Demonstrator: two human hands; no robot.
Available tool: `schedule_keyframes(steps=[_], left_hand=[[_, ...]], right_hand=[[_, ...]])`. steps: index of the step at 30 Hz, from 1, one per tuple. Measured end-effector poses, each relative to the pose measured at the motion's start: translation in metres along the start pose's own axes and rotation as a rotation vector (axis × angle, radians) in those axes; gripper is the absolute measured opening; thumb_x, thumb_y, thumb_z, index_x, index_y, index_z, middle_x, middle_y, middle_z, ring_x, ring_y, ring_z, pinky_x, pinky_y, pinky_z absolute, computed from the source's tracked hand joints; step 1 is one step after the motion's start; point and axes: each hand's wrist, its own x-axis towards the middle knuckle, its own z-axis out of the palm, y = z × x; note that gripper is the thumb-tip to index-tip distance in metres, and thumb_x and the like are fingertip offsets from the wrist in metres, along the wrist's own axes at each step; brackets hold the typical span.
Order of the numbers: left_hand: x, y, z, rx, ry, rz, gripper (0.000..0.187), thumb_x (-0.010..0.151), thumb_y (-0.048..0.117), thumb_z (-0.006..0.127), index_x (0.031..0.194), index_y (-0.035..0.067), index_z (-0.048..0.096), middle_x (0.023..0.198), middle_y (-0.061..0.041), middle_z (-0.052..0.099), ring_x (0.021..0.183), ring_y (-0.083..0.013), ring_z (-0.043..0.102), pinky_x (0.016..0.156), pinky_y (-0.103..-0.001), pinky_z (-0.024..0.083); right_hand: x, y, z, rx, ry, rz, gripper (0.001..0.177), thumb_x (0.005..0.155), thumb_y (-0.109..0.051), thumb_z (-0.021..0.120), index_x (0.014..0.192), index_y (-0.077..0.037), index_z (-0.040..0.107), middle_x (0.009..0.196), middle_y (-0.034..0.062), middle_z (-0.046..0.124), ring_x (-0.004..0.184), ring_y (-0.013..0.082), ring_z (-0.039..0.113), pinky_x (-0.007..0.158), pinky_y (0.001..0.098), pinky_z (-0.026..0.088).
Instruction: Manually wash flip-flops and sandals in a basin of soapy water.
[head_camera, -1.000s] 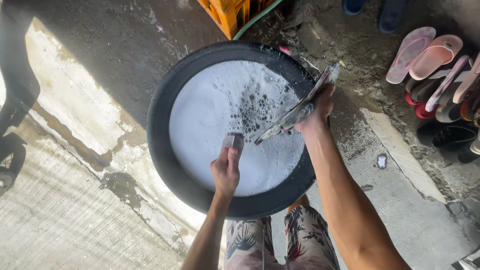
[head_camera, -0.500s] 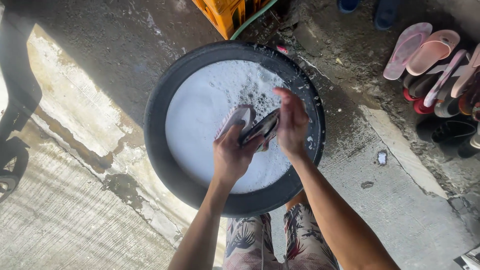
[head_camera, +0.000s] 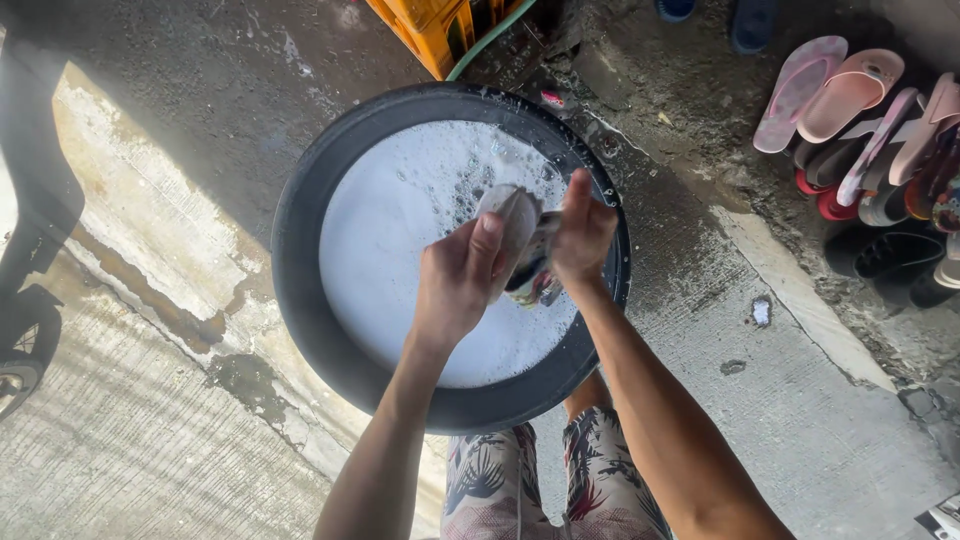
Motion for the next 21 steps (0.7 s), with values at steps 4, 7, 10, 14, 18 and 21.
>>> schedule_keyframes(steps=[4, 7, 10, 14, 18, 21], left_hand=[[-0.007, -0.026, 0.019, -0.071, -0.054, -0.075, 0.069, 0.102, 0.062, 0.041, 0.077, 0.004, 0.068, 0.058, 0.001, 0.055, 0.054, -0.0058, 0.052, 0.047, -0.025, 0.042], [0.008, -0.01, 0.038, -0.353, -0.043, -0.081, 0.065, 0.105, 0.059, 0.045, 0.082, 0.001, 0.064, 0.064, 0.0, 0.053, 0.054, -0.0068, 0.047, 0.045, -0.027, 0.038], [0.0, -0.014, 0.061, -0.605, -0.032, 0.062, 0.062, 0.111, 0.056, 0.044, 0.081, 0.003, 0.056, 0.063, 0.0, 0.049, 0.053, -0.0074, 0.045, 0.046, -0.028, 0.036], [-0.02, -0.051, 0.088, -0.239, -0.058, 0.058, 0.063, 0.108, 0.053, 0.041, 0.08, 0.003, 0.068, 0.055, 0.0, 0.057, 0.048, -0.0085, 0.054, 0.043, -0.03, 0.043], [0.0, 0.006, 0.089, -0.093, 0.023, 0.152, 0.061, 0.113, 0.048, 0.045, 0.083, -0.001, 0.067, 0.056, -0.008, 0.054, 0.051, -0.0147, 0.053, 0.049, -0.033, 0.046], [-0.009, -0.001, 0.099, -0.118, 0.028, 0.277, 0.053, 0.11, 0.045, 0.044, 0.098, 0.0, 0.07, 0.055, -0.009, 0.058, 0.045, -0.0147, 0.059, 0.046, -0.033, 0.047]], right_hand=[[0.027, -0.001, -0.027, 0.381, 0.058, 0.251, 0.06, 0.109, -0.055, 0.03, 0.059, -0.023, 0.037, 0.044, -0.005, 0.042, 0.033, 0.0107, 0.05, 0.032, 0.0325, 0.036], [0.021, -0.003, -0.031, 0.358, -0.055, 0.408, 0.067, 0.109, -0.063, 0.027, 0.056, -0.022, 0.031, 0.043, -0.0086, 0.032, 0.029, 0.0112, 0.038, 0.028, 0.0315, 0.029], [0.03, -0.023, -0.038, 0.44, 0.005, 0.614, 0.064, 0.098, -0.066, 0.025, 0.058, -0.02, 0.046, 0.049, -0.0045, 0.052, 0.04, 0.0148, 0.063, 0.04, 0.0349, 0.059], [0.036, 0.01, -0.063, 0.448, 0.158, 0.811, 0.064, 0.103, -0.072, 0.038, 0.066, -0.02, 0.042, 0.055, -0.0019, 0.039, 0.038, 0.0145, 0.041, 0.035, 0.0352, 0.039], [0.031, 0.057, -0.055, 0.767, 0.266, 0.808, 0.054, 0.106, -0.058, 0.043, 0.098, -0.009, 0.064, 0.087, 0.0049, 0.068, 0.076, 0.0146, 0.075, 0.07, 0.0348, 0.065], [0.045, 0.05, -0.063, 0.699, 0.257, 0.776, 0.053, 0.106, -0.061, 0.04, 0.091, -0.013, 0.055, 0.079, 0.0031, 0.058, 0.066, 0.0136, 0.061, 0.06, 0.035, 0.055]])
